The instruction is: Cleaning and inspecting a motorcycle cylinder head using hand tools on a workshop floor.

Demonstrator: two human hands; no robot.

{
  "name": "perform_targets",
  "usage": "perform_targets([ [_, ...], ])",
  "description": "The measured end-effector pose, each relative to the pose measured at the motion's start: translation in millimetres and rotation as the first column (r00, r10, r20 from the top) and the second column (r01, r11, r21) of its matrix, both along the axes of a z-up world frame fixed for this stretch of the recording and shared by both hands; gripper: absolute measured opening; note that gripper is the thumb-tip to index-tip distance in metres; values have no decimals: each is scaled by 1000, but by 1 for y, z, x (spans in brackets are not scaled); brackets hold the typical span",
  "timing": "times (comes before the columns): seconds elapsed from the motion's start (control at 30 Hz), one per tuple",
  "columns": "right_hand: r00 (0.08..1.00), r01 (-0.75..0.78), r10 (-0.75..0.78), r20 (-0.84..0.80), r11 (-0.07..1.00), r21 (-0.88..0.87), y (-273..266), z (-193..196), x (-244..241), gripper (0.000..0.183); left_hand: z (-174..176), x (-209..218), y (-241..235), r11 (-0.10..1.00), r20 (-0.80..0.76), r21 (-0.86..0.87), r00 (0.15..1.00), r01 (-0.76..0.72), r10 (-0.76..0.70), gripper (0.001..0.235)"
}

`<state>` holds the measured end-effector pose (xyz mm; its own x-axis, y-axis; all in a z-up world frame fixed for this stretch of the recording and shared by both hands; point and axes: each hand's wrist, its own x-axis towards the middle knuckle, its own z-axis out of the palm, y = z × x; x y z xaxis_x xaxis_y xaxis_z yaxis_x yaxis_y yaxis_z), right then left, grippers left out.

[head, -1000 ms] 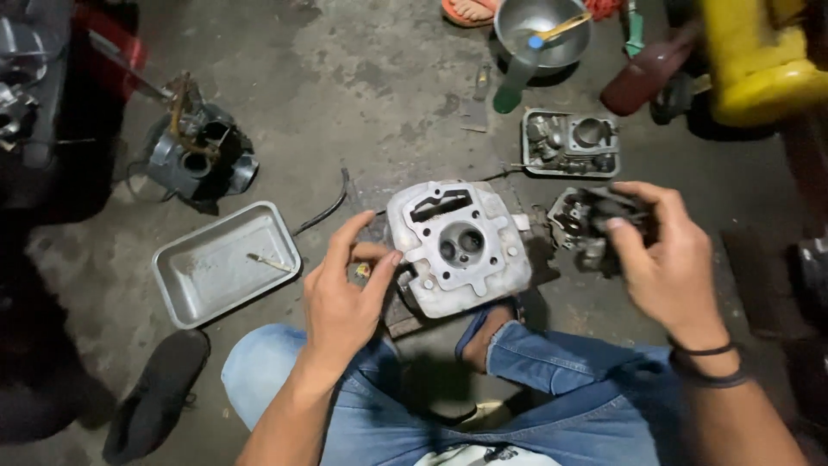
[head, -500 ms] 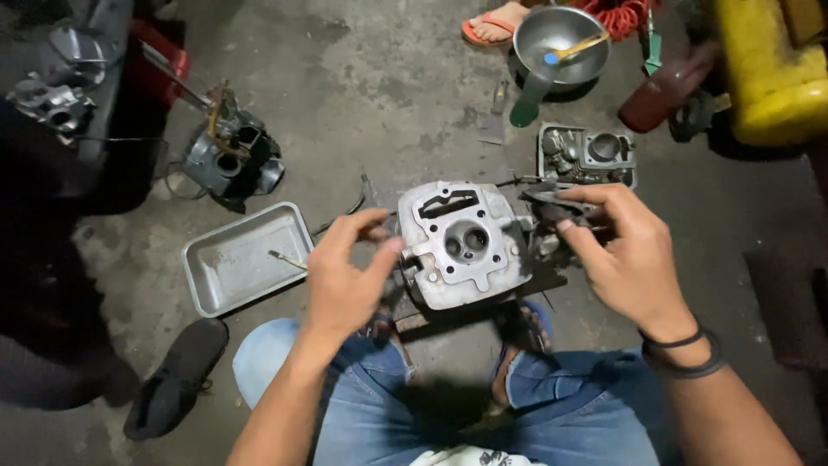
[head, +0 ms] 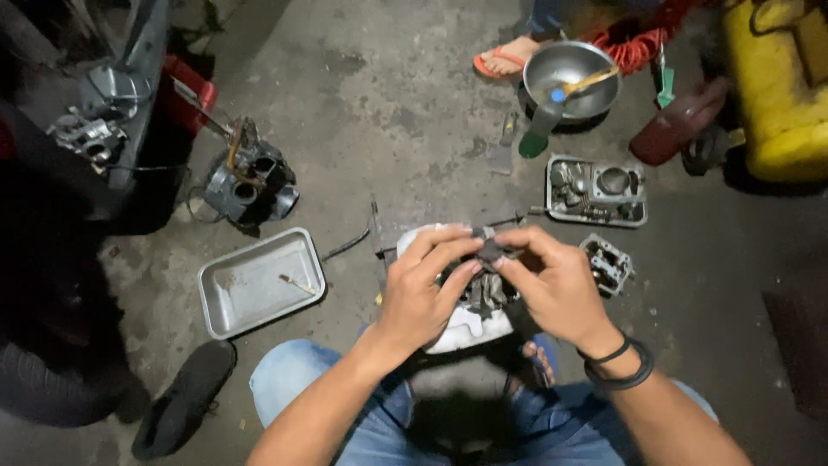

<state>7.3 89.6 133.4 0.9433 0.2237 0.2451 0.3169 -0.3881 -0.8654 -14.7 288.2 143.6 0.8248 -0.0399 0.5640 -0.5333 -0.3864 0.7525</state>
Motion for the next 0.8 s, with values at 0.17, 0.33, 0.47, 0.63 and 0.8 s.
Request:
perform_targets([
  [0.17,999,-7,7,53,1000,2,0,19,3,24,-7,6,1,999,-23,-36,1000,-7,6,15],
  [0.33,992,36,-31,125,998,-43,-11,29,4,21,-1,5,6,998,-15,-16,998,-55,55,8],
  [0.47,993,77,-57,106,977,-200,-16,37,0,17,14,1,10,998,-90,18,994,-63,64,10],
  [0.63,990,55,-25,139,975,-214,-18,35,1,12,14,5,12,998,-102,-4,993,-60,59,12],
  [0.8,980,92,-43,196,964,-248,-12,33,0,11,7,8,16,998,-76,48,996,-43,47,16],
])
